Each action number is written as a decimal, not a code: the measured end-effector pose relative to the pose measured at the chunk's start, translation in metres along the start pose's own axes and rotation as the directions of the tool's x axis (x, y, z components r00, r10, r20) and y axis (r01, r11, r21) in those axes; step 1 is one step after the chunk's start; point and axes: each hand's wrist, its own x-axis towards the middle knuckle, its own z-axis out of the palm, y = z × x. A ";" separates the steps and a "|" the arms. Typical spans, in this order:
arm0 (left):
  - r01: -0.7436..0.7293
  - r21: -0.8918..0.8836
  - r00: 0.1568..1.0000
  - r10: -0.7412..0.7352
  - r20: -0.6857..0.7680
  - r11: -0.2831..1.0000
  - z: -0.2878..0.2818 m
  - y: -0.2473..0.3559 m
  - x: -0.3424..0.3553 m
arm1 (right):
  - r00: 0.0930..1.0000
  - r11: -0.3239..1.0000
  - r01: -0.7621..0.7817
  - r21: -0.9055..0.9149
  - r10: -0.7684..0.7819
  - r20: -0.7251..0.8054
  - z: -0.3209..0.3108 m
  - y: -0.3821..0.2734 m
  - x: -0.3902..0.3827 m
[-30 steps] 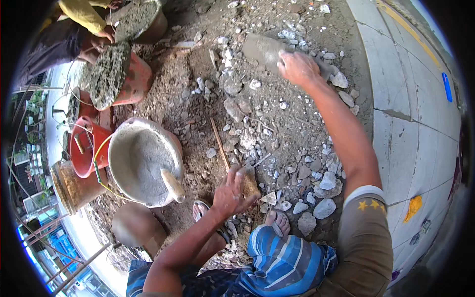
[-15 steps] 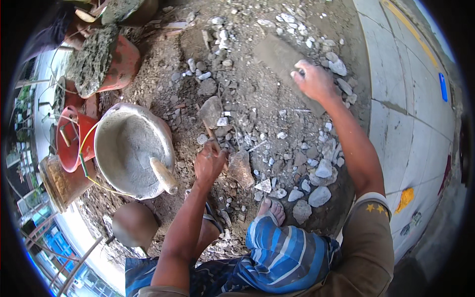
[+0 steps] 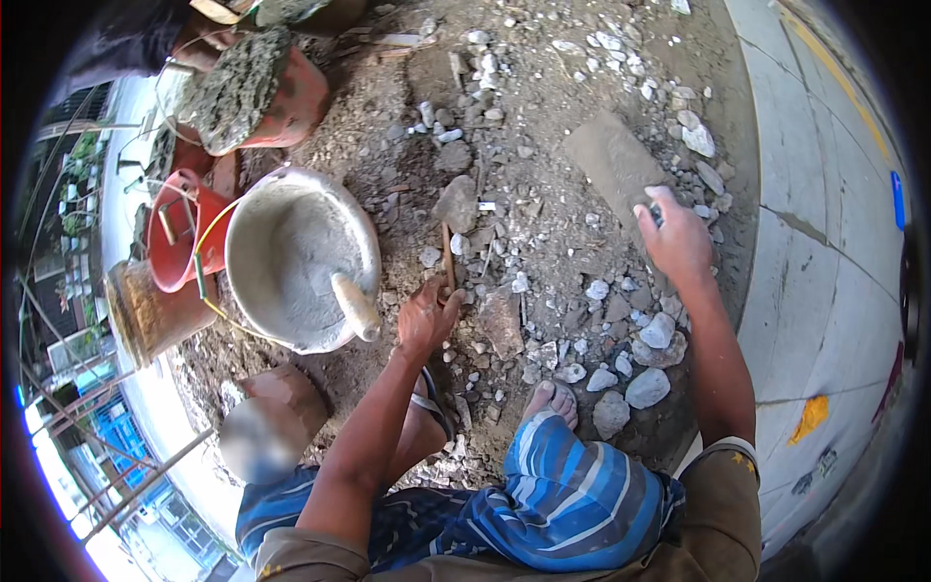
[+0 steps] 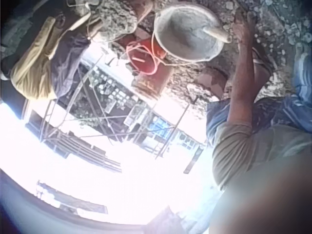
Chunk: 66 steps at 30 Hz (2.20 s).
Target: Laying mortar and broken stones/tiles to create a finished floor surface at a renovation site.
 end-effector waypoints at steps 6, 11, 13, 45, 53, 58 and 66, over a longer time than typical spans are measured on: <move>0.046 -0.079 0.995 -0.053 -0.083 0.996 0.003 -0.024 -0.003 | 0.987 0.894 0.148 0.422 -0.109 -0.115 -0.010 -0.080 0.002; -0.060 0.056 0.972 0.071 -0.225 0.997 0.018 -0.034 -0.001 | 0.927 0.953 -0.020 0.302 -0.095 0.362 0.031 -0.110 0.004; -0.079 0.065 0.986 0.087 -0.144 0.995 0.015 -0.029 -0.006 | 0.915 0.932 0.069 0.355 -0.201 0.350 0.054 -0.112 -0.029; -0.250 0.132 0.810 0.132 0.572 0.959 -0.267 0.177 -0.091 | 0.877 0.869 -0.423 0.255 0.463 -0.124 -0.017 0.085 0.140; -0.322 0.081 0.727 0.192 0.659 0.943 -0.253 0.218 -0.044 | 0.940 0.707 -0.060 0.705 0.278 -0.199 0.020 -0.023 0.055; -0.448 -0.179 0.387 0.371 0.844 0.876 -0.216 0.234 -0.060 | 0.809 -0.302 -0.402 0.864 0.324 0.490 0.041 -0.114 -0.012; -0.496 0.160 0.392 0.056 0.918 0.854 -0.189 0.185 -0.205 | 0.423 0.000 -0.511 0.860 0.870 0.252 0.091 -0.155 -0.217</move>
